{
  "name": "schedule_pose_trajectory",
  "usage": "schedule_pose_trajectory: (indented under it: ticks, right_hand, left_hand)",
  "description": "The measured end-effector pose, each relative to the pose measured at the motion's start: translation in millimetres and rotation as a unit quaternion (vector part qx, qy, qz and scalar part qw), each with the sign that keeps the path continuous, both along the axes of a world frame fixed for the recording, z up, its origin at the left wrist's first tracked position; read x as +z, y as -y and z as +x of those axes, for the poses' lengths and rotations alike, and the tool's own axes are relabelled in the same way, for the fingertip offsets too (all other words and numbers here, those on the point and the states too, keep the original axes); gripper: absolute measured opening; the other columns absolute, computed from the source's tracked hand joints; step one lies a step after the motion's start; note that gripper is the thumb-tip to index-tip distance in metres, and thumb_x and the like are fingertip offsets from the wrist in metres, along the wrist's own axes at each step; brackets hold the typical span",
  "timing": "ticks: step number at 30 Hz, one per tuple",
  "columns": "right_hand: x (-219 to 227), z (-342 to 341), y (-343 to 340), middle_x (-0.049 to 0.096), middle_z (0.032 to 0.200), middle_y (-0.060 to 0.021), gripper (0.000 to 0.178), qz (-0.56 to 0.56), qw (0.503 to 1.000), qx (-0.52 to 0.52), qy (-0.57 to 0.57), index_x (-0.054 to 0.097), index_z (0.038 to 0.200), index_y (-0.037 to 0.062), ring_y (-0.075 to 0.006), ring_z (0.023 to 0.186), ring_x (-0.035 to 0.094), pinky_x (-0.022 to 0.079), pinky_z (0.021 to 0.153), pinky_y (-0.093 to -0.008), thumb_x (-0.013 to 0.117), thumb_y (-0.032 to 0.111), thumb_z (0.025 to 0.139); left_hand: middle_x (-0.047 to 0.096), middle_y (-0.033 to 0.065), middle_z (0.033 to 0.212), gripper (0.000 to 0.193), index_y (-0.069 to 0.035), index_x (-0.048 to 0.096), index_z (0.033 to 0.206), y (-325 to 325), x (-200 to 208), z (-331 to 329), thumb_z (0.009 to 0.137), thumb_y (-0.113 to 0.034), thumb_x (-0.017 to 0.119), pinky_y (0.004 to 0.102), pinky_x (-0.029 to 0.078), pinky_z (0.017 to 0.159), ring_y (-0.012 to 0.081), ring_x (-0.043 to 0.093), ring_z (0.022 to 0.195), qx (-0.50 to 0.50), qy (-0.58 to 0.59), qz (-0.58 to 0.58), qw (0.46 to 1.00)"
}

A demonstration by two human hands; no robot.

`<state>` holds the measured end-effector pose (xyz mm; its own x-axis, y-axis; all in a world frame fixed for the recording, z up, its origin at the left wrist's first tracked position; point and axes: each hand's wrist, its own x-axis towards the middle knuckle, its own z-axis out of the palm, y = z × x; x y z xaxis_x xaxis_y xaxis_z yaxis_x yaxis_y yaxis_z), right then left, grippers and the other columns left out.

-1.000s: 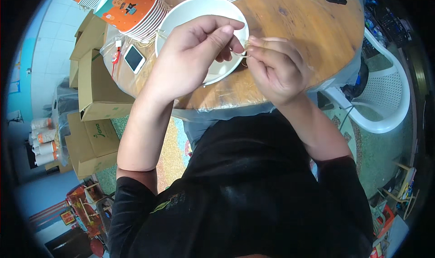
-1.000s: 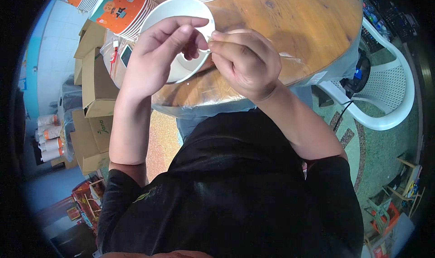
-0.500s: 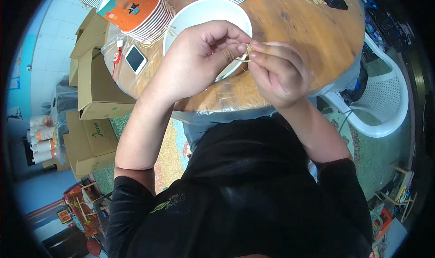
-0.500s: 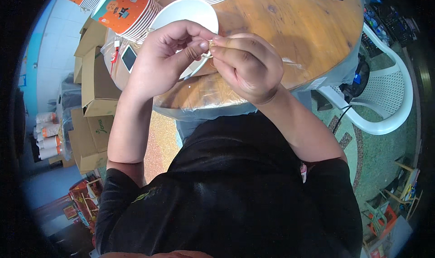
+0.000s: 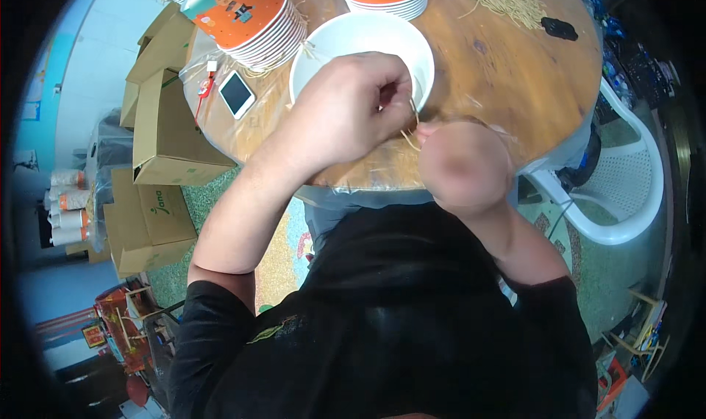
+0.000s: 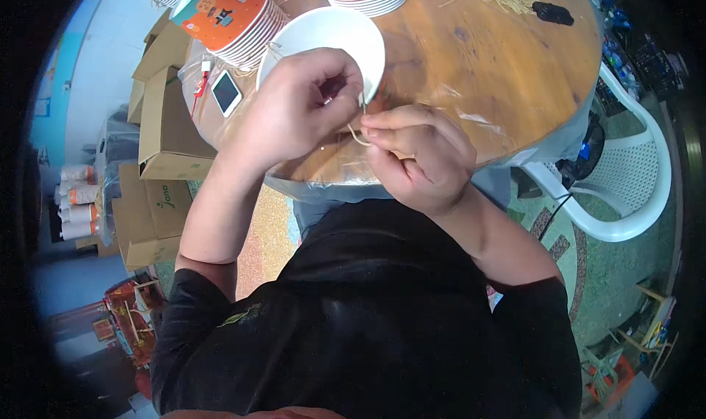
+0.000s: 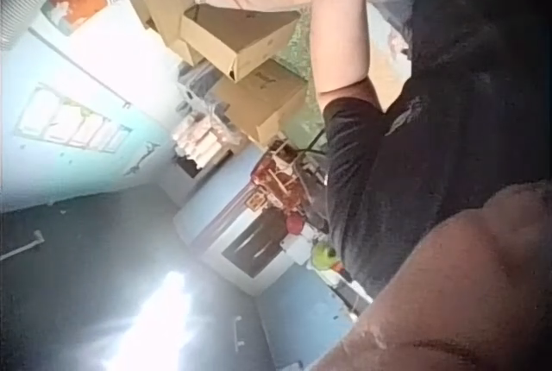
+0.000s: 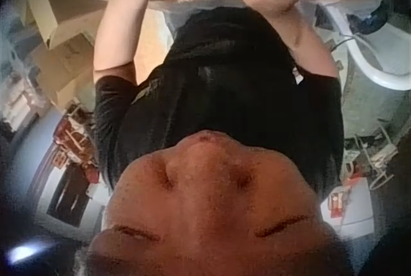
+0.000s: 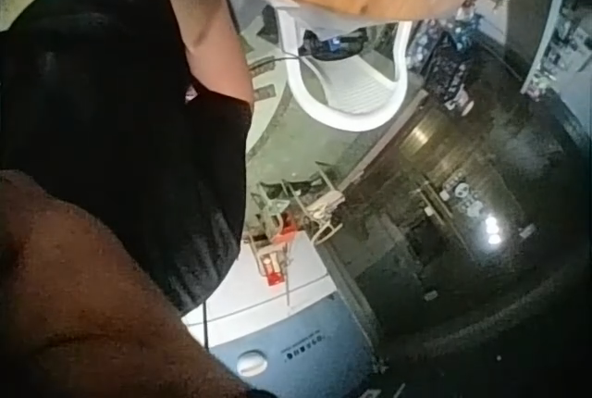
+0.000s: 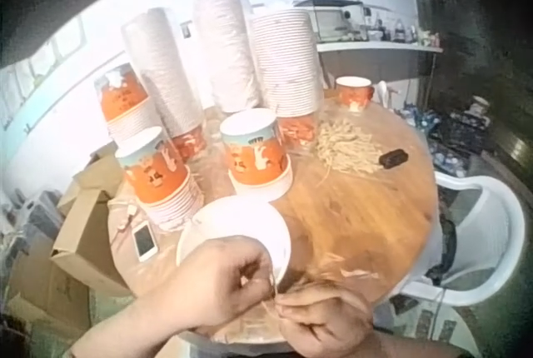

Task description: Attaching elastic strings to paper cups at a manufacturing table.

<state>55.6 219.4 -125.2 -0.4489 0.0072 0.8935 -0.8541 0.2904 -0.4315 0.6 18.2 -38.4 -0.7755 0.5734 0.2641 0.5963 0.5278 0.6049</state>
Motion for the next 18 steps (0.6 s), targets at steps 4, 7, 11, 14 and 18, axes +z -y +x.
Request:
schedule_pose_trajectory:
  ticks: [4,7,11,14,18]
  right_hand:
    - [-2.6,2.7,3.0,0.082,0.103,-0.0166,0.021,-0.051,0.995,0.018,0.079,0.073,0.097,0.001,-0.0272,0.091,0.082,0.066,0.081,-0.0347,0.08,-0.015,0.084]
    - [-12.9,1.6,2.2,0.08,0.099,-0.0164,0.022,-0.112,0.988,0.03,0.106,0.073,0.099,-0.0011,-0.0255,0.089,0.081,0.065,0.081,-0.033,0.077,-0.018,0.086]
    - [-28.5,0.9,-5.0,0.07,0.13,-0.0237,0.036,-0.102,0.985,0.031,0.138,0.066,0.119,-0.003,-0.0298,0.117,0.074,0.06,0.1,-0.0368,0.08,-0.012,0.087]
    - [-30.6,-5.5,0.5,0.05,0.156,-0.0292,0.065,-0.102,0.984,0.042,0.142,0.05,0.143,-0.004,-0.0347,0.142,0.058,0.049,0.119,-0.0445,0.085,-0.002,0.088]
    - [-39.8,-13.2,6.0,0.035,0.17,-0.0311,0.113,-0.085,0.977,0.076,0.178,0.026,0.164,-0.0044,-0.0398,0.158,0.043,0.037,0.13,-0.0515,0.099,0.017,0.081]
  left_hand:
    - [0.07,0.01,0.088,0.011,-0.003,0.073,0.101,3.5,9.9,5.4,0.093,-0.006,0.08,0.0351,0.055,0.07,0.0229,0.069,0.078,0.037,-0.138,0.011,0.99]
    - [0.069,0.0084,0.093,0.018,-0.004,0.074,0.107,22.8,18.7,16.4,0.091,-0.007,0.083,0.0321,0.054,0.07,0.02,0.068,0.079,0.133,-0.244,0.103,0.955]
    - [0.072,0.0131,0.109,0.042,0.0,0.071,0.121,99.4,-27.7,-8.7,0.09,-0.02,0.09,0.0375,0.057,0.085,0.0241,0.069,0.095,0.399,-0.226,0.061,0.887]
    - [0.073,0.026,0.126,0.065,0.002,0.067,0.133,173.6,-77.4,-35.6,0.091,-0.042,0.089,0.0528,0.054,0.106,0.0426,0.069,0.122,0.473,-0.258,-0.131,0.832]
    - [0.072,0.03,0.132,0.077,0.003,0.064,0.138,201.7,-95.9,-54.8,0.09,-0.052,0.087,0.0539,0.053,0.109,0.0448,0.068,0.128,0.482,-0.151,-0.293,0.812]
